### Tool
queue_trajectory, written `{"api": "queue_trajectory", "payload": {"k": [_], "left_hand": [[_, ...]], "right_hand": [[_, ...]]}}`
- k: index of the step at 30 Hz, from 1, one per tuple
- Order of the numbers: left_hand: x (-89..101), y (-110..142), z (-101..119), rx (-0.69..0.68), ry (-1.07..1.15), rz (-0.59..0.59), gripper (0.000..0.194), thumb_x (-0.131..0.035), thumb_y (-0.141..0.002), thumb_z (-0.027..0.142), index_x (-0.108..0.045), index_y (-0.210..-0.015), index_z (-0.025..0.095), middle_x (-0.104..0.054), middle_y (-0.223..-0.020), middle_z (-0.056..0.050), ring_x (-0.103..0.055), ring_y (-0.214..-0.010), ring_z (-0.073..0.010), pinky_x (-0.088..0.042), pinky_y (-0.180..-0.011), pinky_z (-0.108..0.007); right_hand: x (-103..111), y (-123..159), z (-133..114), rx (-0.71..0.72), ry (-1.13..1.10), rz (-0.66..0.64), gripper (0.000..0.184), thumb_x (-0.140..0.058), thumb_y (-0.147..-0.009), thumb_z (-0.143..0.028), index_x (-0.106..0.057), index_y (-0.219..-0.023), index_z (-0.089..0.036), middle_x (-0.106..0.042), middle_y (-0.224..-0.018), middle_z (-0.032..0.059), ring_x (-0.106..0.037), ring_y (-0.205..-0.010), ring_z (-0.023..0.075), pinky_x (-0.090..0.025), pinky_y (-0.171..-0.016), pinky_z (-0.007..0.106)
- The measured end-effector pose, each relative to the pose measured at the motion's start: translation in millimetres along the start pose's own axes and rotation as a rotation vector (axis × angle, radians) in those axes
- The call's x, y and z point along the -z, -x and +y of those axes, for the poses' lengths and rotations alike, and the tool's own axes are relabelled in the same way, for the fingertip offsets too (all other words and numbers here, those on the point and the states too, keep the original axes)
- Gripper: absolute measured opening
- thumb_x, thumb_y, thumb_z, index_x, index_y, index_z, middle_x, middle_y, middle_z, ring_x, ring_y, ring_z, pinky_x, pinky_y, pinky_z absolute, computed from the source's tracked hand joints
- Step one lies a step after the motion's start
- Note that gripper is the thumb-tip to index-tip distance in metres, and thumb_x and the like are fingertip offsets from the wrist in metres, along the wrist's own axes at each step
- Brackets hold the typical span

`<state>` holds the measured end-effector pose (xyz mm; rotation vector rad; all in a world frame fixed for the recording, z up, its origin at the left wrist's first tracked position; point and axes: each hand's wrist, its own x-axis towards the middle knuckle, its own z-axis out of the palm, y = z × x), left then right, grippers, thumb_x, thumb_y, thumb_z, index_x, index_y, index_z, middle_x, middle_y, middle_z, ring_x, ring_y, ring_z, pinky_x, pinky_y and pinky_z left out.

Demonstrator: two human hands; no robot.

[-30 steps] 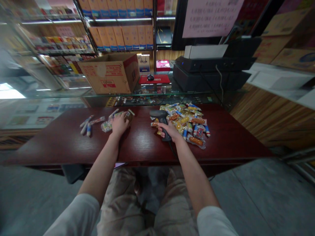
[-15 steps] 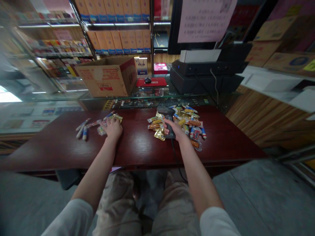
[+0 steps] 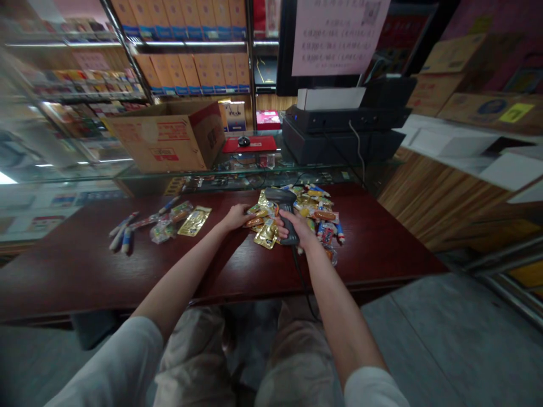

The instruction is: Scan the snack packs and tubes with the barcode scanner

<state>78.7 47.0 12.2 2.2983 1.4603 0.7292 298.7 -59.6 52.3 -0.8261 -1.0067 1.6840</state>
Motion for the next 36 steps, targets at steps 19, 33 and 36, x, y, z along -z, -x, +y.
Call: {"api": "queue_trajectory", "payload": {"k": [19, 33, 36], "left_hand": [[56.5, 72.9, -22.7, 0.046, 0.184, 0.483, 0.038, -0.073, -0.080, 0.024, -0.059, -0.115, 0.019, -0.065, -0.112, -0.008, -0.063, -0.103, -0.0221, -0.051, -0.091, -0.035], [55.3, 75.5, -18.0, -0.033, 0.269, 0.453, 0.043, -0.070, -0.080, 0.017, -0.059, -0.121, 0.018, -0.058, -0.120, -0.010, -0.060, -0.111, -0.0211, -0.054, -0.095, -0.035], [49.4, 74.8, -21.0, -0.072, 0.274, 0.447, 0.043, -0.071, -0.080, 0.019, -0.058, -0.122, 0.018, -0.058, -0.120, -0.011, -0.061, -0.111, -0.0217, -0.056, -0.091, -0.036]], "right_hand": [[-41.1, 12.8, 17.4, -0.017, 0.164, -0.182, 0.040, -0.075, -0.077, -0.045, -0.043, -0.084, -0.023, -0.051, -0.061, -0.0080, -0.038, -0.038, 0.0047, -0.028, -0.037, 0.019], [-49.3, 15.4, 27.4, -0.059, 0.111, -0.214, 0.039, -0.075, -0.075, -0.042, -0.044, -0.087, -0.023, -0.050, -0.058, -0.0096, -0.037, -0.036, 0.0045, -0.030, -0.035, 0.018], [-47.2, 14.5, 28.0, -0.069, 0.088, -0.230, 0.037, -0.075, -0.076, -0.040, -0.046, -0.089, -0.022, -0.048, -0.058, -0.0100, -0.035, -0.036, 0.0040, -0.029, -0.035, 0.018]]}}
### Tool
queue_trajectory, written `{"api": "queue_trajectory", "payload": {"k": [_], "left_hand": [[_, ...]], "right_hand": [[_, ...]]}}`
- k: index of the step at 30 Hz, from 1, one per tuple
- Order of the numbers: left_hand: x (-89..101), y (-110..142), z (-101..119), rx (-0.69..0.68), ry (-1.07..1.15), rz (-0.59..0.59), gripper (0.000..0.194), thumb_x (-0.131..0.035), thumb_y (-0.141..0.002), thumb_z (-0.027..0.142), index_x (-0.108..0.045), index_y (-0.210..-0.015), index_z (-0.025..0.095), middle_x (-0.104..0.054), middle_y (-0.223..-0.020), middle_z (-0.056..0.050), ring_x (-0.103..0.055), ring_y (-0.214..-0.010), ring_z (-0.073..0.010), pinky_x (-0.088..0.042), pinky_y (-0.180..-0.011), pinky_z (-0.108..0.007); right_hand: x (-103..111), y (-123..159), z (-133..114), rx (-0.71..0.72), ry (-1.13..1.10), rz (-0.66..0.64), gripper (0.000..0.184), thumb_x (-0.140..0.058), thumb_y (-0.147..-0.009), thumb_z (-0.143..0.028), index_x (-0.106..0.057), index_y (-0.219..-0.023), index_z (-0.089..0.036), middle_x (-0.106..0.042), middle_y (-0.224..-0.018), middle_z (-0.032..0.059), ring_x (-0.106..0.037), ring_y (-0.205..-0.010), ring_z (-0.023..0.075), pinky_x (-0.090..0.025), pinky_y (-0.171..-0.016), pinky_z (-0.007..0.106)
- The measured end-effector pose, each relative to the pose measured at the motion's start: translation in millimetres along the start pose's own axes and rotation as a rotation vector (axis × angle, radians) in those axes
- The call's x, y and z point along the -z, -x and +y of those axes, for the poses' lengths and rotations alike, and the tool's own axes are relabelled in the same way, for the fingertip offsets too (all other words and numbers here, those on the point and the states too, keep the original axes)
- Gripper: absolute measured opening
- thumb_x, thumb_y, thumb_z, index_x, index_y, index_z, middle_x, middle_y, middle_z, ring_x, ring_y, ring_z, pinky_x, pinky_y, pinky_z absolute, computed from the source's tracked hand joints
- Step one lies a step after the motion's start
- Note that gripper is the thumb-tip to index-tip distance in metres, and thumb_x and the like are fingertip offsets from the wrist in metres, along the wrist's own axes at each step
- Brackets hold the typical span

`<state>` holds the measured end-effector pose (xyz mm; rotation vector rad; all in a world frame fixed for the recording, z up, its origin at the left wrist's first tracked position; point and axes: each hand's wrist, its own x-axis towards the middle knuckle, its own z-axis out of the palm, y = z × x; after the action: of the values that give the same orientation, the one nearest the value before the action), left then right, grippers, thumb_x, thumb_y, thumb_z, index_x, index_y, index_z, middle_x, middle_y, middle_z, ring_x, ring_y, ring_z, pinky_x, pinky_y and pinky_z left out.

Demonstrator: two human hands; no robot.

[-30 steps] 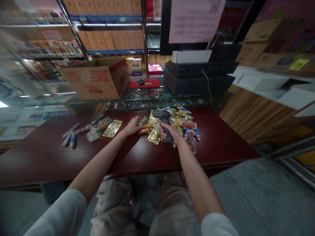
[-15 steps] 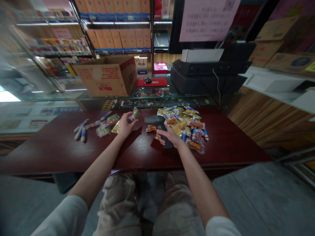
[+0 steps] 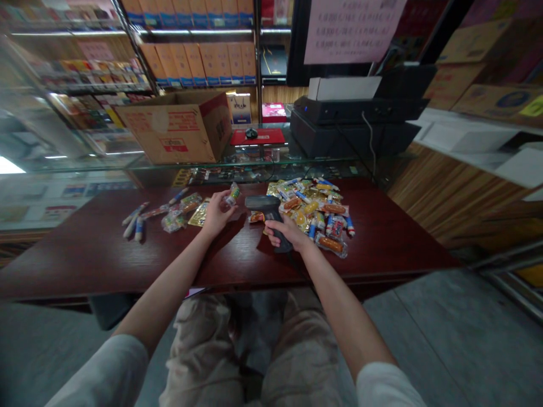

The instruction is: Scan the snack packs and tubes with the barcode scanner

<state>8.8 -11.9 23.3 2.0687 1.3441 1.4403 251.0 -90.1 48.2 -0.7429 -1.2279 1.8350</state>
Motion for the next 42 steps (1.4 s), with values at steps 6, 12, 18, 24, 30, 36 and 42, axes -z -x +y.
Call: {"api": "queue_trajectory", "payload": {"k": [6, 12, 18, 24, 30, 36, 42], "left_hand": [[-7.5, 1.2, -7.6, -0.052, 0.020, 0.055, 0.047, -0.076, -0.076, 0.018, -0.059, -0.121, 0.019, -0.061, -0.115, -0.011, -0.065, -0.106, -0.0229, -0.057, -0.093, -0.039], [-7.0, 1.7, -6.9, -0.044, 0.056, 0.063, 0.047, -0.075, -0.077, 0.020, -0.058, -0.121, 0.019, -0.061, -0.115, -0.012, -0.066, -0.105, -0.0230, -0.058, -0.091, -0.038], [0.2, 0.4, -3.4, 0.002, -0.070, 0.025, 0.041, -0.071, -0.080, 0.022, -0.058, -0.118, 0.017, -0.059, -0.114, -0.011, -0.063, -0.100, -0.0222, -0.056, -0.089, -0.038], [27.2, -2.0, -1.5, 0.202, -0.528, -0.016, 0.033, -0.058, -0.086, 0.029, -0.059, -0.115, 0.013, -0.059, -0.118, -0.017, -0.060, -0.109, -0.0299, -0.047, -0.098, -0.043], [53.2, 1.5, -7.6, 0.455, -0.958, 0.128, 0.049, -0.056, -0.081, 0.038, -0.061, -0.115, 0.002, -0.055, -0.126, -0.029, -0.046, -0.123, -0.0473, -0.034, -0.102, -0.063], [39.8, -0.2, -4.6, 0.246, -0.781, 0.142, 0.044, -0.051, -0.084, 0.023, -0.057, -0.124, 0.005, -0.050, -0.136, -0.027, -0.044, -0.131, -0.0404, -0.030, -0.111, -0.059], [-28.6, -12.2, 19.7, 0.030, -0.412, -0.421, 0.047, -0.052, -0.093, 0.036, -0.053, -0.134, 0.014, -0.060, -0.134, -0.016, -0.056, -0.124, -0.0276, -0.044, -0.105, -0.041]], "right_hand": [[6.9, -2.4, 3.2, -0.025, 0.003, -0.015, 0.034, -0.074, -0.077, -0.037, -0.048, -0.091, -0.021, -0.047, -0.056, -0.0103, -0.034, -0.036, 0.0042, -0.029, -0.034, 0.018], [6.6, -0.3, 1.4, -0.034, -0.011, -0.017, 0.032, -0.073, -0.077, -0.036, -0.050, -0.093, -0.020, -0.047, -0.056, -0.0106, -0.034, -0.035, 0.0039, -0.028, -0.034, 0.018], [9.3, -1.2, 1.5, -0.007, -0.045, 0.028, 0.034, -0.075, -0.074, -0.037, -0.048, -0.088, -0.021, -0.047, -0.054, -0.0106, -0.035, -0.035, 0.0043, -0.027, -0.034, 0.018], [24.6, 0.5, -8.5, 0.071, -0.066, 0.112, 0.034, -0.076, -0.073, -0.037, -0.049, -0.087, -0.021, -0.047, -0.055, -0.0096, -0.034, -0.035, 0.0045, -0.028, -0.033, 0.018], [46.9, 11.4, -23.3, 0.107, -0.080, 0.189, 0.034, -0.076, -0.073, -0.037, -0.048, -0.084, -0.021, -0.048, -0.056, -0.0089, -0.034, -0.036, 0.0040, -0.030, -0.035, 0.018], [55.6, 12.6, -19.8, 0.118, -0.141, 0.204, 0.037, -0.078, -0.071, -0.038, -0.047, -0.084, -0.022, -0.047, -0.056, -0.0089, -0.033, -0.036, 0.0038, -0.029, -0.034, 0.017], [57.1, 10.7, -18.4, 0.098, -0.153, 0.194, 0.038, -0.078, -0.071, -0.040, -0.046, -0.082, -0.022, -0.048, -0.056, -0.0087, -0.033, -0.037, 0.0040, -0.030, -0.034, 0.017]]}}
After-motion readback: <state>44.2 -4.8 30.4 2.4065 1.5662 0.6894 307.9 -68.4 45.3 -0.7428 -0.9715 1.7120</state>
